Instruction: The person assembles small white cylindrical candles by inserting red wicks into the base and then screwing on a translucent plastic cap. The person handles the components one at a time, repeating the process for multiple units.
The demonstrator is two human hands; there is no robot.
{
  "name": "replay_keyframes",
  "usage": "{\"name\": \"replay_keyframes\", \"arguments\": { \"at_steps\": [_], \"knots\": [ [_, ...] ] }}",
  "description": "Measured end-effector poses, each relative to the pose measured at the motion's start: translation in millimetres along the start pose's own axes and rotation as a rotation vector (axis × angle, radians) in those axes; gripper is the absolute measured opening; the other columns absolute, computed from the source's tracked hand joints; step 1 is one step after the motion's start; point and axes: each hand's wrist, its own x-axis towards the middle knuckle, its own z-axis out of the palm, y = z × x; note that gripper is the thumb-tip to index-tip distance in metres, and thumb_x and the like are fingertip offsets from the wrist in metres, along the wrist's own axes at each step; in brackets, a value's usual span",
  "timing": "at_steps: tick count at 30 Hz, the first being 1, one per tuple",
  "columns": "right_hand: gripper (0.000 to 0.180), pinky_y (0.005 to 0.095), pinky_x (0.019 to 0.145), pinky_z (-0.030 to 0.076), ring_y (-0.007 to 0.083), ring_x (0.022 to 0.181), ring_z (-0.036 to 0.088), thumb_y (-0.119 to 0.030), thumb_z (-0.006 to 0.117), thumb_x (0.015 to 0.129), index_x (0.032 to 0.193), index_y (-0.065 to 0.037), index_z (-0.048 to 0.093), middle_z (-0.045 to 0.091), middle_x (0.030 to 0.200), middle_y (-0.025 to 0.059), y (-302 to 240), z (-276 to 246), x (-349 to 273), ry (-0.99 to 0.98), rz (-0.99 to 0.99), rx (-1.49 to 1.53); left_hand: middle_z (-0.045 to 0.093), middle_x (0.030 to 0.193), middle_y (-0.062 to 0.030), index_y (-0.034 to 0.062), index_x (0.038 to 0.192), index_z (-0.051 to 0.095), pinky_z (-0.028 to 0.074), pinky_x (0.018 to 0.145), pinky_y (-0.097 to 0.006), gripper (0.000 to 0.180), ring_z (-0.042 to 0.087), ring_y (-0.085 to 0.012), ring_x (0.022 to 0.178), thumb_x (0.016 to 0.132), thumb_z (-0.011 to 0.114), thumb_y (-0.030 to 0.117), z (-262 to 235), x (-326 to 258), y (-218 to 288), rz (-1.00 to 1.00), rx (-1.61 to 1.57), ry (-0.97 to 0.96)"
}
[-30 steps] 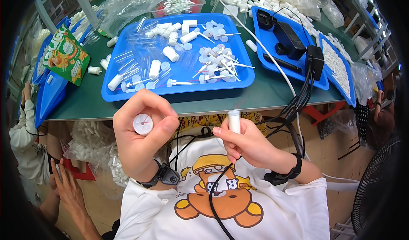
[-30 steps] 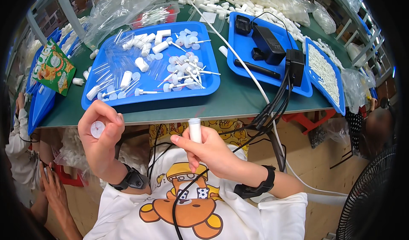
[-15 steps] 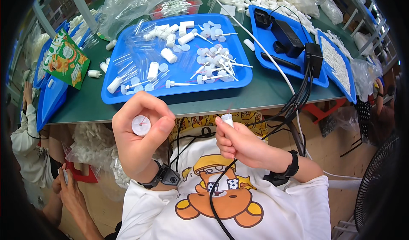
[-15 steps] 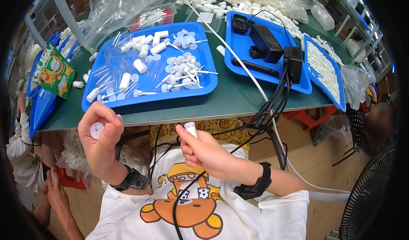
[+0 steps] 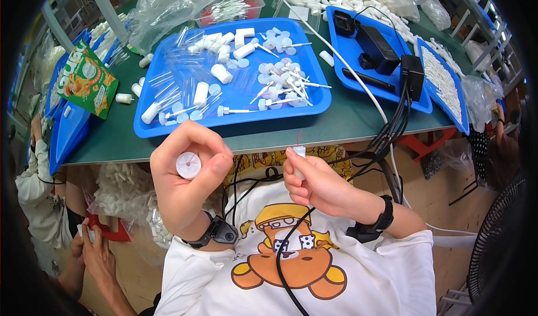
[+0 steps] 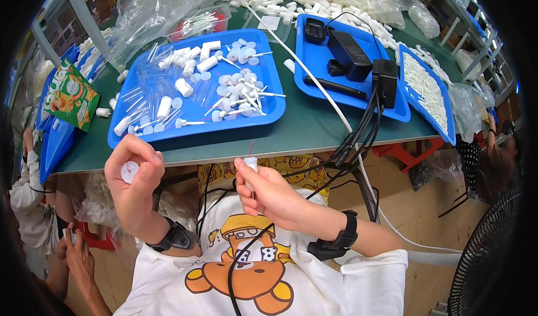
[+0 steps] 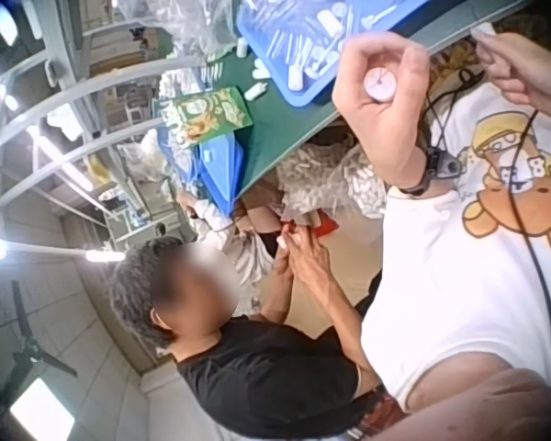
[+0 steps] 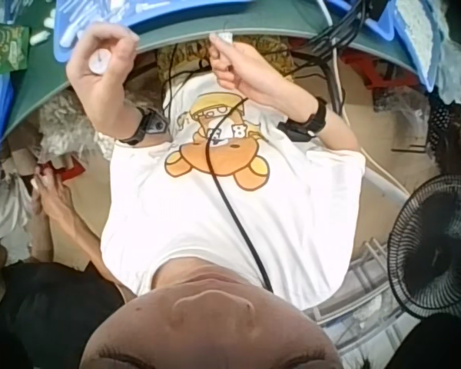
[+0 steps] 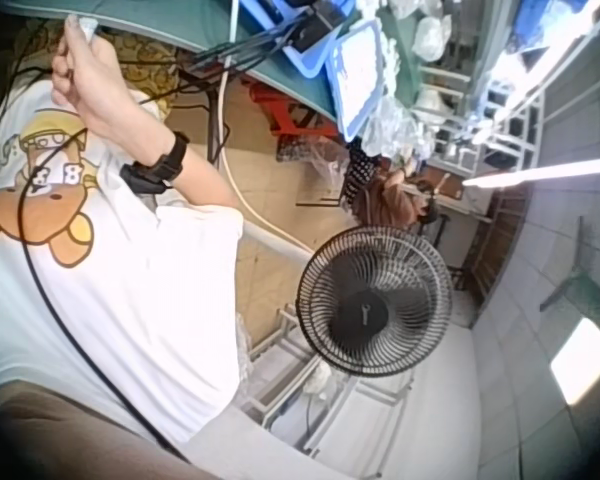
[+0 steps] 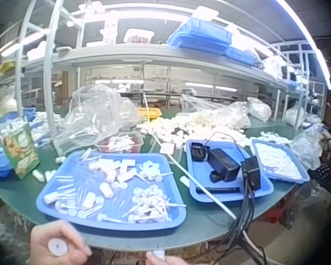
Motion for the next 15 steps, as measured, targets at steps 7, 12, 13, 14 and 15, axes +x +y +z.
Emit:
{"name": "replay_keyframes", "arguments": {
  "at_steps": [7, 12, 13, 14, 15],
  "knots": [
    [0.040, 0.0198, 0.033, 0.017, 0.0030, 0.037, 0.020, -0.029, 0.049, 0.090, 0.058, -0.016, 0.028, 0.024, 0.048, -0.0070, -10, -6, 7, -0.052, 0.131, 0.062, 0.050, 0.060, 0.0025, -0.0017, 0.077, 0.055, 0.029, 0.049, -0.016, 0.010, 0.039, -0.0005, 0.052, 0.074, 0.063, 0.003, 3, 1, 1, 0.000, 0.022, -0.023],
    [0.038, 0.0201, 0.029, 0.016, 0.0034, 0.035, 0.019, -0.020, 0.047, 0.089, 0.056, -0.016, 0.028, 0.024, 0.047, -0.0069, -18, -9, 10, -0.115, 0.254, 0.184, 0.050, 0.060, 0.0029, -0.0014, 0.076, 0.055, 0.028, 0.049, -0.016, 0.008, 0.039, -0.0003, 0.052, 0.074, 0.062, 0.002, 3, 0, 0, 0.007, 0.033, -0.021],
    [0.038, 0.0197, 0.027, 0.015, 0.0033, 0.034, 0.019, -0.018, 0.046, 0.089, 0.055, -0.016, 0.028, 0.025, 0.046, -0.0068, -19, -9, 10, -0.111, 0.267, 0.187, 0.049, 0.060, 0.0031, -0.0014, 0.076, 0.055, 0.028, 0.049, -0.016, 0.008, 0.038, -0.0003, 0.052, 0.074, 0.062, 0.001, 3, 0, 0, 0.002, 0.027, -0.024],
    [0.038, 0.0196, 0.027, 0.016, 0.0033, 0.034, 0.019, -0.018, 0.046, 0.088, 0.055, -0.017, 0.028, 0.025, 0.046, -0.0068, -19, -10, 11, -0.112, 0.266, 0.170, 0.049, 0.060, 0.0032, -0.0013, 0.076, 0.055, 0.027, 0.049, -0.016, 0.008, 0.038, -0.0002, 0.052, 0.074, 0.062, 0.001, 3, 0, 0, 0.002, 0.033, -0.025],
    [0.038, 0.0195, 0.027, 0.016, 0.0032, 0.034, 0.019, -0.017, 0.045, 0.088, 0.055, -0.017, 0.028, 0.025, 0.046, -0.0068, -19, -11, 12, -0.114, 0.263, 0.152, 0.049, 0.060, 0.0034, -0.0012, 0.076, 0.055, 0.027, 0.049, -0.016, 0.008, 0.038, -0.0001, 0.052, 0.074, 0.062, 0.001, 5, 1, 1, 0.002, 0.037, -0.027]
  ]
}}
